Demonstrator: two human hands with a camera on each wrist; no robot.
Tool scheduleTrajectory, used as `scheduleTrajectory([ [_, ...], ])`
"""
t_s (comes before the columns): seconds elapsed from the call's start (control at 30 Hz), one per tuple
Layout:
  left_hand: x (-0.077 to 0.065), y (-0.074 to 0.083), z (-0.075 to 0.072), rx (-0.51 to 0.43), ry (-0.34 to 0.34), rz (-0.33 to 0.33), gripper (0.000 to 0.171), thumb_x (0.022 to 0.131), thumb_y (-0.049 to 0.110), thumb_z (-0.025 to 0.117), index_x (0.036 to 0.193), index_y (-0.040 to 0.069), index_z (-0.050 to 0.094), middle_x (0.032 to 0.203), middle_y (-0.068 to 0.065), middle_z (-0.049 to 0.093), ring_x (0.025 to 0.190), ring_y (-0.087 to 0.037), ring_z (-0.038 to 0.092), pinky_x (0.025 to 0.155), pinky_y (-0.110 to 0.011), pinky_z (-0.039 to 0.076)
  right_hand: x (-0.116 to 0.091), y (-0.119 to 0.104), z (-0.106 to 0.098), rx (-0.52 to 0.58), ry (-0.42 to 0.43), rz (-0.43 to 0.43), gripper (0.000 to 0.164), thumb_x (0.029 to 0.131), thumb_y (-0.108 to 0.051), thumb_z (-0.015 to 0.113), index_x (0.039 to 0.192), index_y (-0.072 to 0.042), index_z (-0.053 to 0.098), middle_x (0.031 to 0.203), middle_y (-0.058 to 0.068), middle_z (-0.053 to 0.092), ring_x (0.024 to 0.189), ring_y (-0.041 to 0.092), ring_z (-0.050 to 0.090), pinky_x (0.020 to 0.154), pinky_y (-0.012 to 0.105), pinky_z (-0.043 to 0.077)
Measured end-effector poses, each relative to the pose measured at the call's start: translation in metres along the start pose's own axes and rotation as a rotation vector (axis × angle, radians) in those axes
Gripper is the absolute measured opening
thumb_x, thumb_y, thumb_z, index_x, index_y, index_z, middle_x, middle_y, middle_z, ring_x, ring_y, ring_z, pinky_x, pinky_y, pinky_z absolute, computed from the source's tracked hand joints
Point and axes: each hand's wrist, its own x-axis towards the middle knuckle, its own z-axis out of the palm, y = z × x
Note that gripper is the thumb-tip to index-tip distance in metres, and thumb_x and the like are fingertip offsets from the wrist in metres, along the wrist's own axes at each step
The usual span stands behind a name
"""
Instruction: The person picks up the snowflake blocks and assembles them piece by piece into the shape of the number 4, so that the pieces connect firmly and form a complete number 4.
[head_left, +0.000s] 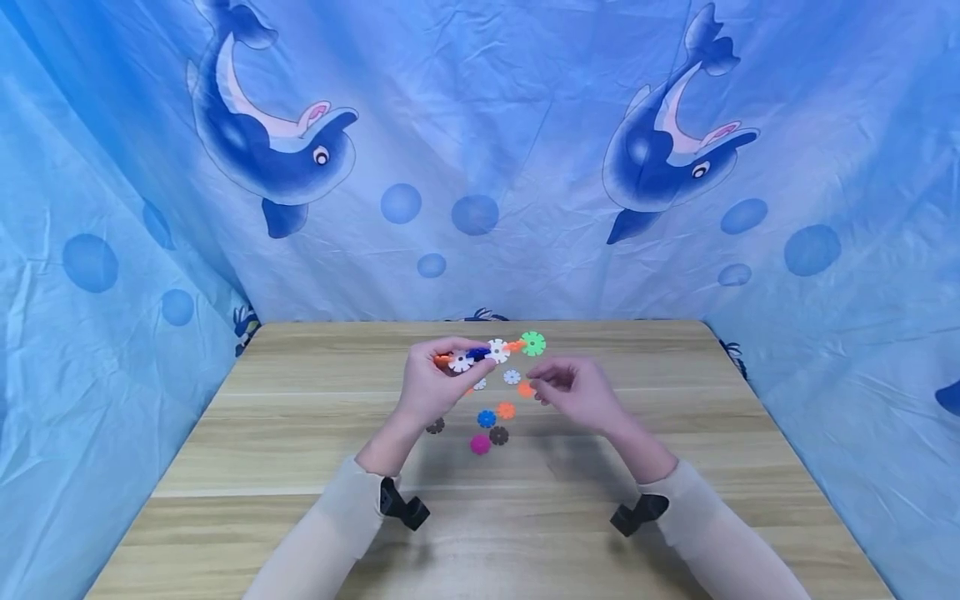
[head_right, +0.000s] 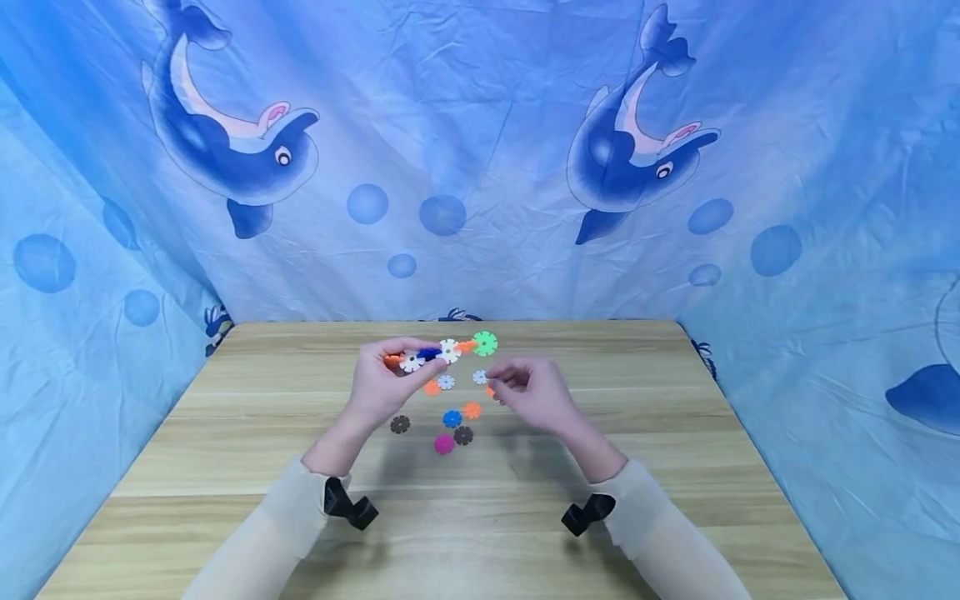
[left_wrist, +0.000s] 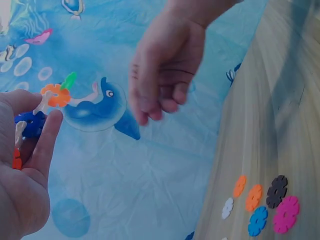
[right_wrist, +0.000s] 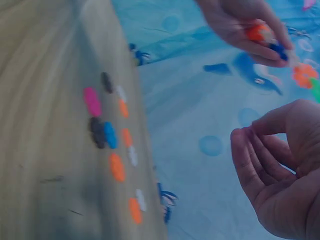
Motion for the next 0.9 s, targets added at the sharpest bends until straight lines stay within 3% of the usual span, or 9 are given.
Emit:
scheduleTrajectory([
  [0.27, -0.001, -0.002, 0.000, 0.021, -0.007, 0.040, 0.020, 0.086, 0.007, 0.088, 0.105, 0.005, 0.083, 0.106, -0.019, 0.081, 0.075, -0.012, 0.075, 0.064, -0.025, 0.065, 0.001, 0.013, 0.027, -0.190, -0.113, -0.052, 0.013, 0.096, -0.007, 0.077, 0.108, -0.005, 0.080, 0.099, 0.005, 0.080, 0.085, 0.012, 0.072, 0.075, 0.022, 0.063],
  [0.37, -0.001, -0.002, 0.000, 0.013, -0.005, 0.045, 0.020, 0.086, 0.007, 0.088, 0.105, 0.005, 0.083, 0.106, -0.019, 0.081, 0.074, -0.012, 0.075, 0.063, -0.026, 0.064, 0.000, 0.014, 0.036, -0.273, -0.139, -0.067, 0.014, 0.095, -0.007, 0.077, 0.108, -0.005, 0.081, 0.098, -0.001, 0.079, 0.086, 0.008, 0.071, 0.077, 0.021, 0.063],
  [0.53, -0.002, -0.002, 0.000, 0.003, -0.010, 0.041, 0.020, 0.086, 0.007, 0.088, 0.105, 0.005, 0.083, 0.107, -0.019, 0.081, 0.074, -0.018, 0.075, 0.063, -0.026, 0.064, -0.003, 0.018, 0.051, -0.408, -0.189, -0.104, 0.015, 0.093, -0.008, 0.079, 0.108, -0.008, 0.081, 0.097, -0.002, 0.077, 0.086, 0.007, 0.070, 0.077, 0.021, 0.062],
  [0.67, -0.002, -0.002, 0.001, 0.003, -0.011, 0.036, 0.019, 0.086, 0.008, 0.088, 0.105, 0.005, 0.083, 0.109, -0.018, 0.081, 0.079, -0.013, 0.076, 0.066, -0.026, 0.065, -0.005, 0.026, 0.060, -0.490, -0.221, -0.120, 0.016, 0.093, -0.011, 0.079, 0.109, -0.012, 0.081, 0.098, -0.003, 0.076, 0.088, 0.007, 0.070, 0.077, 0.022, 0.061],
  [0.9, -0.004, -0.003, 0.002, -0.005, -0.018, 0.047, 0.019, 0.087, 0.007, 0.087, 0.105, 0.005, 0.083, 0.109, -0.017, 0.081, 0.081, -0.010, 0.076, 0.068, -0.026, 0.066, -0.004, 0.036, 0.071, -0.557, -0.262, -0.154, 0.020, 0.093, -0.009, 0.077, 0.111, -0.013, 0.082, 0.098, -0.005, 0.076, 0.088, 0.010, 0.067, 0.082, 0.026, 0.059],
])
